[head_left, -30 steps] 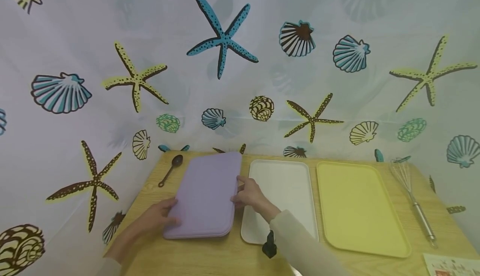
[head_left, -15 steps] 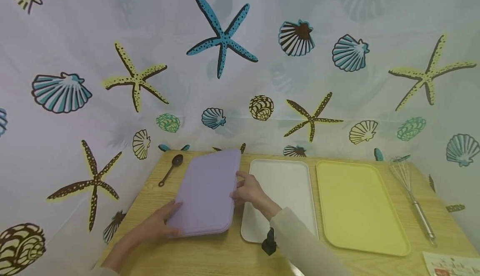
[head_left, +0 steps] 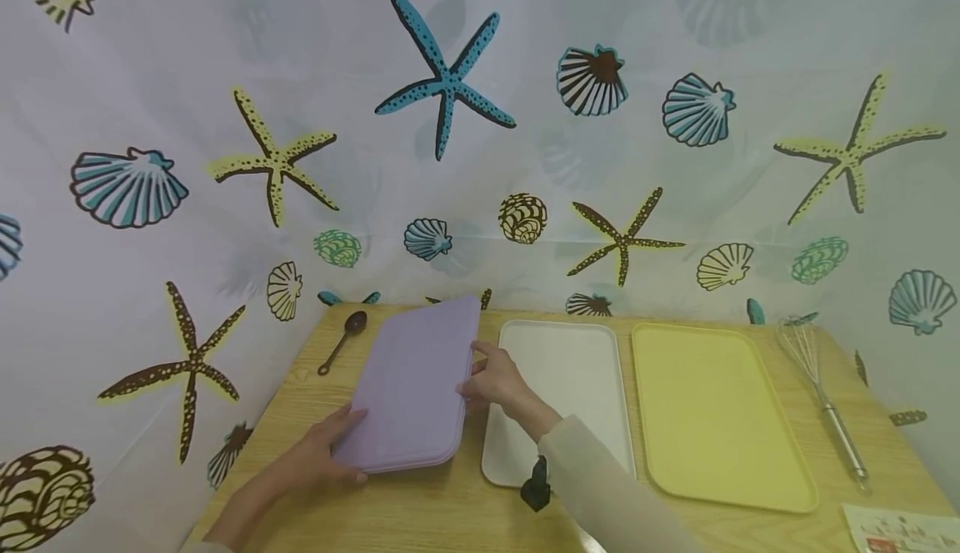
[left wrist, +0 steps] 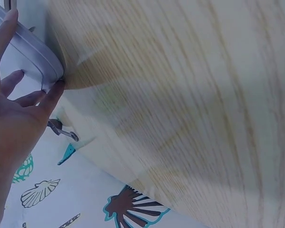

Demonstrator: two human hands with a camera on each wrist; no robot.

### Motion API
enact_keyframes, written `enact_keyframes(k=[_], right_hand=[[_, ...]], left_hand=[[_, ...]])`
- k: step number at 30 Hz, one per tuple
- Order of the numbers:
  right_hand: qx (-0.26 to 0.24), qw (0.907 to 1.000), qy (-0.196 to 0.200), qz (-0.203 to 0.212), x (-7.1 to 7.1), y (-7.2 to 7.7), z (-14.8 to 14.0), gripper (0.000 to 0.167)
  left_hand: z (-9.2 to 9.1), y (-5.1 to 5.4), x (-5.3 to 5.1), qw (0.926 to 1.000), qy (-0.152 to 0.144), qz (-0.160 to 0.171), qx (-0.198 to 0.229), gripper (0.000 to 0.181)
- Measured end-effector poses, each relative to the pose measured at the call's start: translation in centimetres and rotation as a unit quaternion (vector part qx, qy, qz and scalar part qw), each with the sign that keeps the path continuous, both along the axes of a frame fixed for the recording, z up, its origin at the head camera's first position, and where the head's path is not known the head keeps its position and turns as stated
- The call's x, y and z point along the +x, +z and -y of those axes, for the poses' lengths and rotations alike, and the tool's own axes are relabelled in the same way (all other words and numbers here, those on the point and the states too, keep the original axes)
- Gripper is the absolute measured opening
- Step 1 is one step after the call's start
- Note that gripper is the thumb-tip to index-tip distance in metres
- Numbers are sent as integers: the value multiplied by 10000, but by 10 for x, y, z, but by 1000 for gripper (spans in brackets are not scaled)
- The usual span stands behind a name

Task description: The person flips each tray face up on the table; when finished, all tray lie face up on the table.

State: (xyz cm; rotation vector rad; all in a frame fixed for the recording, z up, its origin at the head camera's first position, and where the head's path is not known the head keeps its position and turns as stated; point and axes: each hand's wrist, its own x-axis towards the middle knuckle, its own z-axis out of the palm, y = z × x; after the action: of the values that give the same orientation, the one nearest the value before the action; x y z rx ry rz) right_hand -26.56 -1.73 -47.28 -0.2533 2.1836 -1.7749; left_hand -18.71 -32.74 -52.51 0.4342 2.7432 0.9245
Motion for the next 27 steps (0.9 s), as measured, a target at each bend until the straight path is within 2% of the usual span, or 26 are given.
enact_keyframes(k=[3, 6, 12, 20, 27], right_hand=[[-123, 9999, 51, 40, 0, 1, -1, 82], [-228, 9996, 135, 52, 3, 9, -3, 79], [-297, 9995, 92, 5, -1, 14, -6, 74], [-733, 9972, -20, 139, -2, 20, -6, 63], [-1069, 9940, -84, 201, -1, 34, -3, 66]], left_hand=[[-3, 2, 3, 10000, 37, -10, 67, 96], [-6, 5, 6, 9999, 16, -55, 86, 94], [-13, 9, 10, 10000, 36, -63, 15, 94], [-20, 10, 13, 9997, 240, 36, 1, 93], [-30, 20, 21, 9989, 474, 65, -23, 84]])
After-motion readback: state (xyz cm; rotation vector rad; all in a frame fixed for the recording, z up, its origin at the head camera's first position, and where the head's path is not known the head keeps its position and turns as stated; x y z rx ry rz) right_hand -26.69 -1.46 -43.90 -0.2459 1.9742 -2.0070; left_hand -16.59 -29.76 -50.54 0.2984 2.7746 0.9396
